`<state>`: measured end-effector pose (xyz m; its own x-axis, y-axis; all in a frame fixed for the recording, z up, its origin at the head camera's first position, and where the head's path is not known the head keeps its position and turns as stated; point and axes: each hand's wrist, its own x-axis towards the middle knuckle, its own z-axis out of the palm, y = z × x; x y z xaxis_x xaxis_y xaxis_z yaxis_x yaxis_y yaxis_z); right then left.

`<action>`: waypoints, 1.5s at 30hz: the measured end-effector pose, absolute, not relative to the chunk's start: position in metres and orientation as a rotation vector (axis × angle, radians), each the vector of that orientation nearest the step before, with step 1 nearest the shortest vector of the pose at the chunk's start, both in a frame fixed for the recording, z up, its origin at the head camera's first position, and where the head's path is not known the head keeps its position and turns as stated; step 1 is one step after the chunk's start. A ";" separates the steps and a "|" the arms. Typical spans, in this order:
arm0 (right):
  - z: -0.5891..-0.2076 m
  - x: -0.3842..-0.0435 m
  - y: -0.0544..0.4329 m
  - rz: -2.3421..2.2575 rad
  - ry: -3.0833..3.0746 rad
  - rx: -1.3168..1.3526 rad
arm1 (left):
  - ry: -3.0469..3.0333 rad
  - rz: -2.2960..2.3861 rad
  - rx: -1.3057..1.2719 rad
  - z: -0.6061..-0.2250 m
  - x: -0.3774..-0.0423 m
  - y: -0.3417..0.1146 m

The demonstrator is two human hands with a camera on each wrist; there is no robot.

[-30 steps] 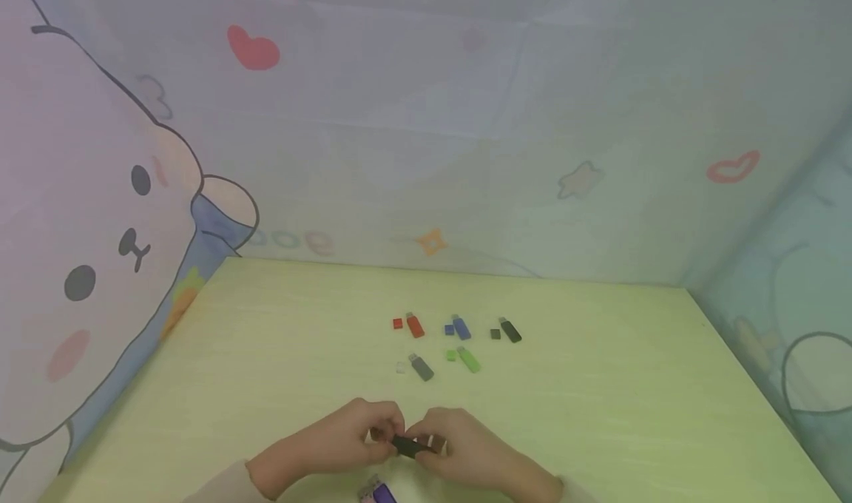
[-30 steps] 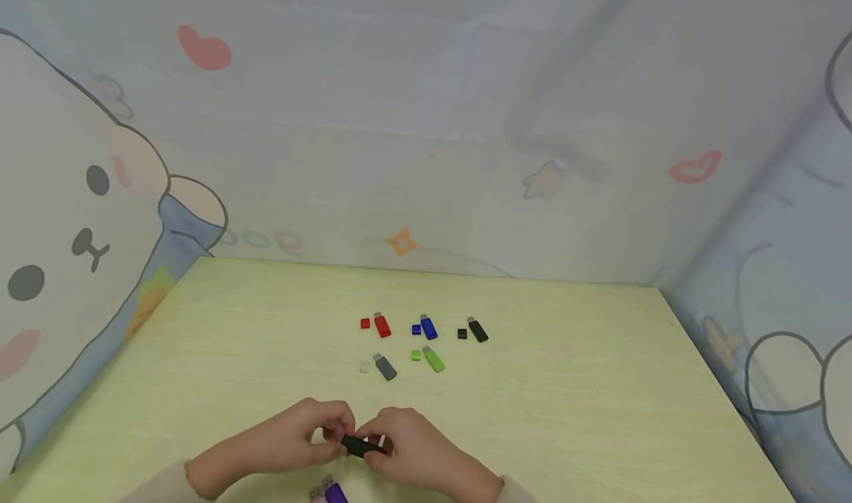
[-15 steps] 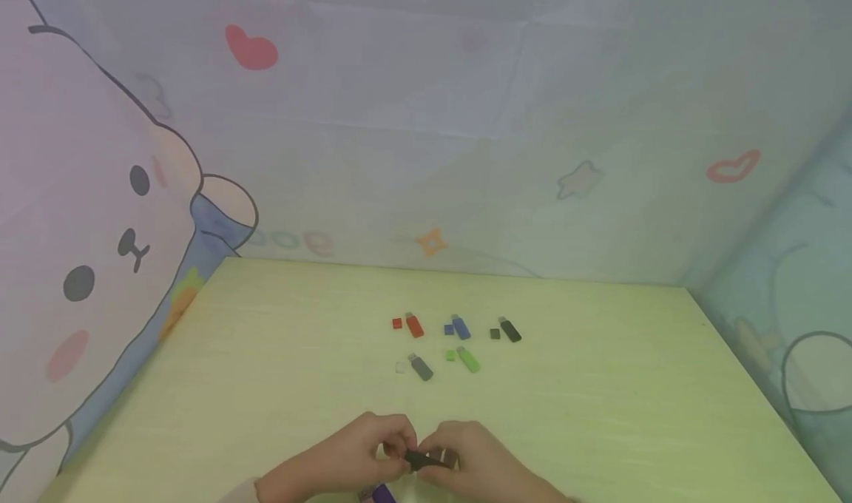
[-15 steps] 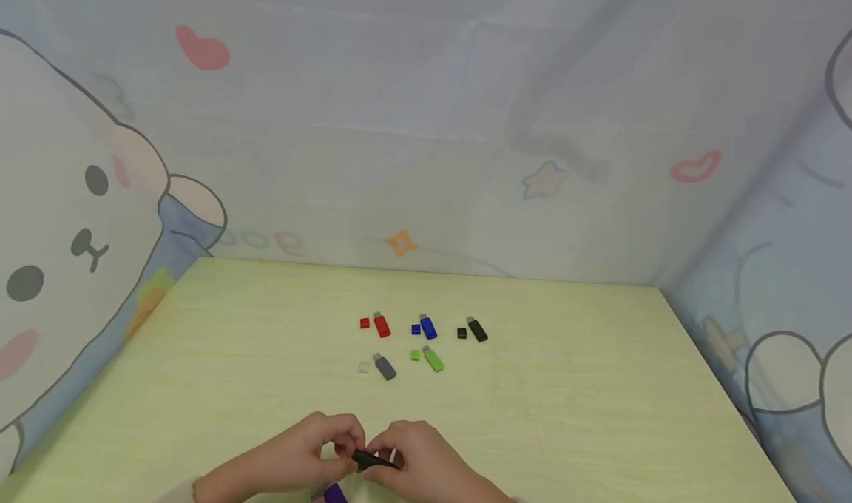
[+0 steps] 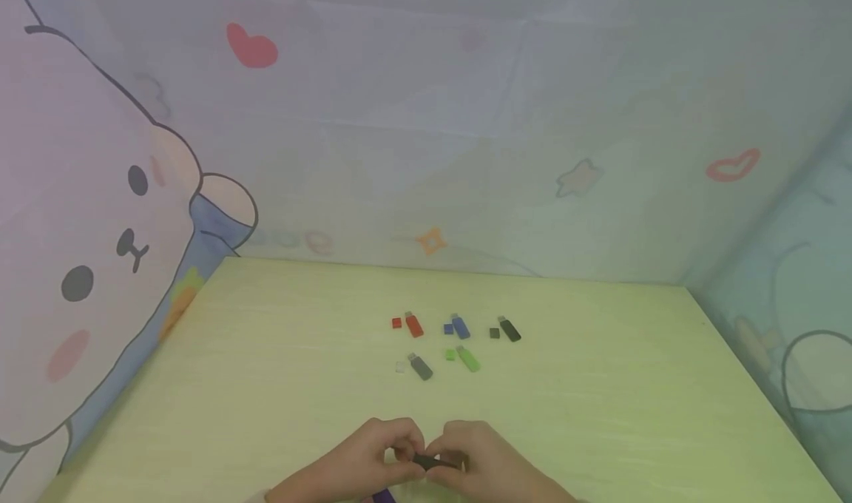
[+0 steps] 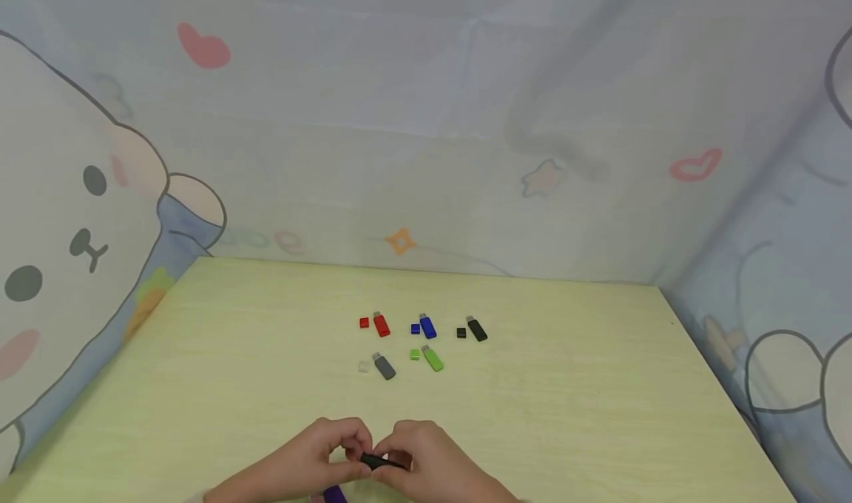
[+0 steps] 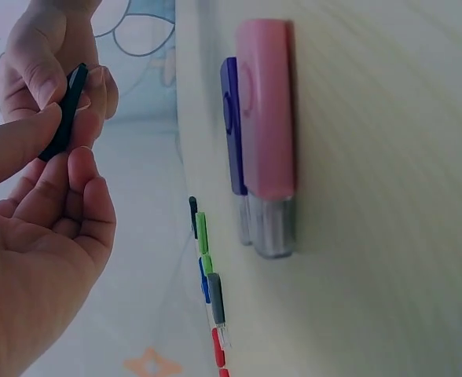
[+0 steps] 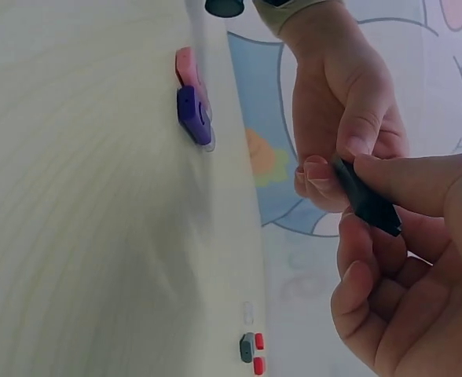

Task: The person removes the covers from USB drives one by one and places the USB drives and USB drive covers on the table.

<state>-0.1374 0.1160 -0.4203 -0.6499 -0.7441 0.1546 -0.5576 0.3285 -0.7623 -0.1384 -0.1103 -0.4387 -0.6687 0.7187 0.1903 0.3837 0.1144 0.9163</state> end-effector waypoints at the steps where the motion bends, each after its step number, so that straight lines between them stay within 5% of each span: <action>1: -0.421 -0.138 0.117 -1.230 2.366 -1.202 | 2.097 1.578 1.091 -0.439 -0.138 -0.110; 45: -0.442 -0.137 0.123 -1.390 2.278 -1.374 | 2.055 1.614 1.089 -0.446 -0.138 -0.106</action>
